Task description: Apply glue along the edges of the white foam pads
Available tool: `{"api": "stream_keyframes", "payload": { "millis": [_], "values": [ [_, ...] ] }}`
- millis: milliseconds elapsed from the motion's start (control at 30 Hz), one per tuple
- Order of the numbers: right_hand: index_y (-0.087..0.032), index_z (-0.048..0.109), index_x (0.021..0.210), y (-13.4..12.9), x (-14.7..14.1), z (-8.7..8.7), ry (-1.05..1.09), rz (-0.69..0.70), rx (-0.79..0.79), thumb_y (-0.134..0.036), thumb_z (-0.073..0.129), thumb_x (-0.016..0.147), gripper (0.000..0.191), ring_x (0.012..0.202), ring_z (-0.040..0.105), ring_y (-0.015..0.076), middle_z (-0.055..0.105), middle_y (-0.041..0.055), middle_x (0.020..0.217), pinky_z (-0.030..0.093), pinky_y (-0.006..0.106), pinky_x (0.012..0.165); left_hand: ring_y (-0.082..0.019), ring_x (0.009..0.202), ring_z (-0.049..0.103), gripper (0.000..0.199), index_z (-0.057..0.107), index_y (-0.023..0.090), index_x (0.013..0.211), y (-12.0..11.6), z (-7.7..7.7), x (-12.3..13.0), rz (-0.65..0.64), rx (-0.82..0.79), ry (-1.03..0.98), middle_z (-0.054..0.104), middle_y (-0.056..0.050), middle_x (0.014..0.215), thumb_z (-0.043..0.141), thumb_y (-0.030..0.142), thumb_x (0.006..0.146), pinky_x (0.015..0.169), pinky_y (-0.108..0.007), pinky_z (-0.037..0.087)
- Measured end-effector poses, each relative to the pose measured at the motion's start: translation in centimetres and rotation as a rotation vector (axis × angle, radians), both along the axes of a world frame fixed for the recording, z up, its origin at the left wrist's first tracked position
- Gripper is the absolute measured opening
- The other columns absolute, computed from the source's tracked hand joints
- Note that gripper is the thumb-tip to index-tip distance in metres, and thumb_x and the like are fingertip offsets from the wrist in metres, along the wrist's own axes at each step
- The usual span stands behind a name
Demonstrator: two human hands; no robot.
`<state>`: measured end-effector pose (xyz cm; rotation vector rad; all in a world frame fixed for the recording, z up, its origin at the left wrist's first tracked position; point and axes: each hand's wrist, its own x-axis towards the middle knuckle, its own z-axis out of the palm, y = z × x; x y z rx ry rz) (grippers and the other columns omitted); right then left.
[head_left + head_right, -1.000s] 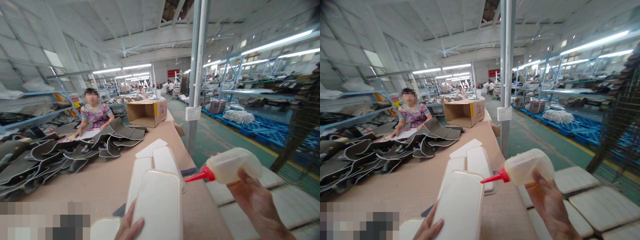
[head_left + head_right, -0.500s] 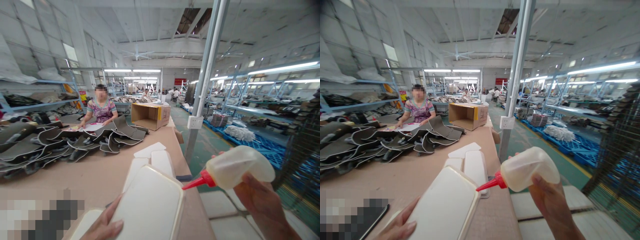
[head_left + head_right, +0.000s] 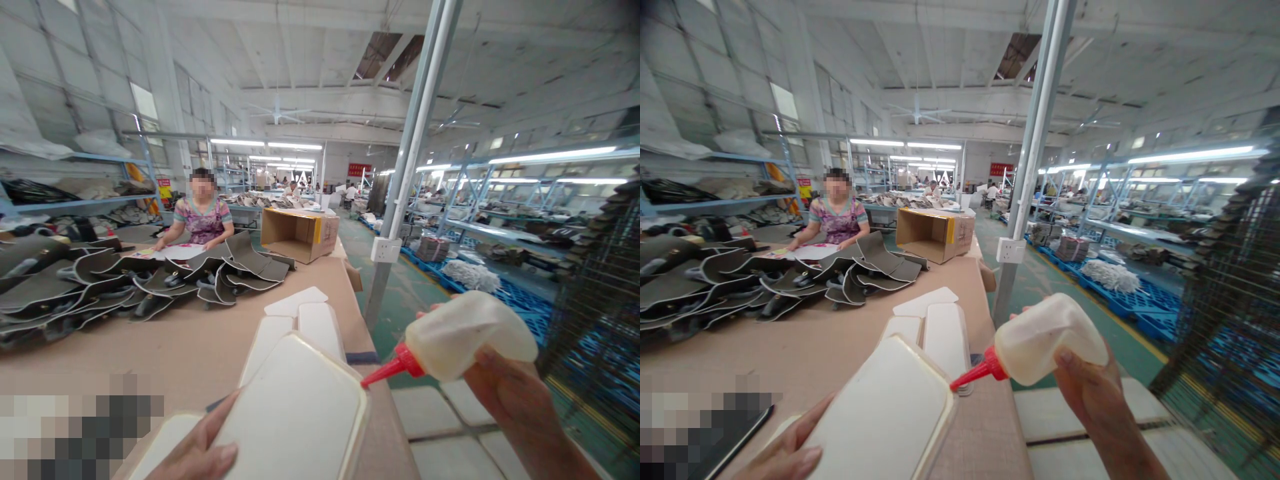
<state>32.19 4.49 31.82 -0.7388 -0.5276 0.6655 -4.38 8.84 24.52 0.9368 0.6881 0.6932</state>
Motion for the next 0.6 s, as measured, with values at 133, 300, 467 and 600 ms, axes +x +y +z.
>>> {"api": "stream_keyframes", "payload": {
  "millis": [133, 300, 467, 600],
  "values": [
    [-0.024, 0.069, 0.099, -0.4, -0.2, -0.5, 0.028, 0.019, 0.045, -0.021, 0.086, 0.031, 0.071, 0.082, 0.065, 0.0388, 0.068, 0.014, 0.094, 0.054, 0.056, 0.074, -0.036, 0.103, 0.063, 0.098, 0.028, 0.024, 0.146, 0.2, -0.2, 0.1, 0.013, 0.002, -0.01, 0.067, -0.006, 0.118, 0.077, 0.036, 0.062, 0.085, -0.041, 0.053],
    [-0.025, 0.068, 0.101, -1.5, -0.1, -1.7, -0.003, 0.032, 0.036, -0.023, 0.088, 0.038, 0.066, 0.083, 0.066, 0.0325, 0.069, 0.0098, 0.095, 0.058, 0.044, 0.071, -0.036, 0.107, 0.061, 0.097, 0.03, 0.025, 0.146, 0.5, -0.6, 0.1, 0.047, -0.02, -0.032, 0.066, -0.006, 0.12, 0.078, 0.034, 0.062, 0.087, -0.042, 0.052],
    [-0.029, 0.068, 0.099, -1.8, -0.8, -2.6, -0.057, -0.011, 0.045, -0.018, 0.086, 0.048, 0.056, 0.084, 0.066, 0.0201, 0.07, 0.0031, 0.091, 0.056, 0.021, 0.068, -0.036, 0.106, 0.062, 0.095, 0.032, 0.024, 0.145, 0.3, -0.8, 0.5, 0.081, -0.039, -0.073, 0.068, -0.007, 0.115, 0.078, 0.033, 0.062, 0.087, -0.042, 0.052],
    [-0.029, 0.065, 0.109, -1.6, -2.1, -2.9, -0.054, -0.091, 0.069, -0.021, 0.087, 0.046, 0.068, 0.08, 0.067, 0.0253, 0.071, 0.0037, 0.09, 0.058, 0.035, 0.073, -0.036, 0.109, 0.061, 0.096, 0.03, 0.024, 0.146, 0.3, -1.1, 0.6, 0.092, -0.036, -0.102, 0.068, -0.007, 0.117, 0.077, 0.033, 0.063, 0.087, -0.041, 0.052]
  ]
}}
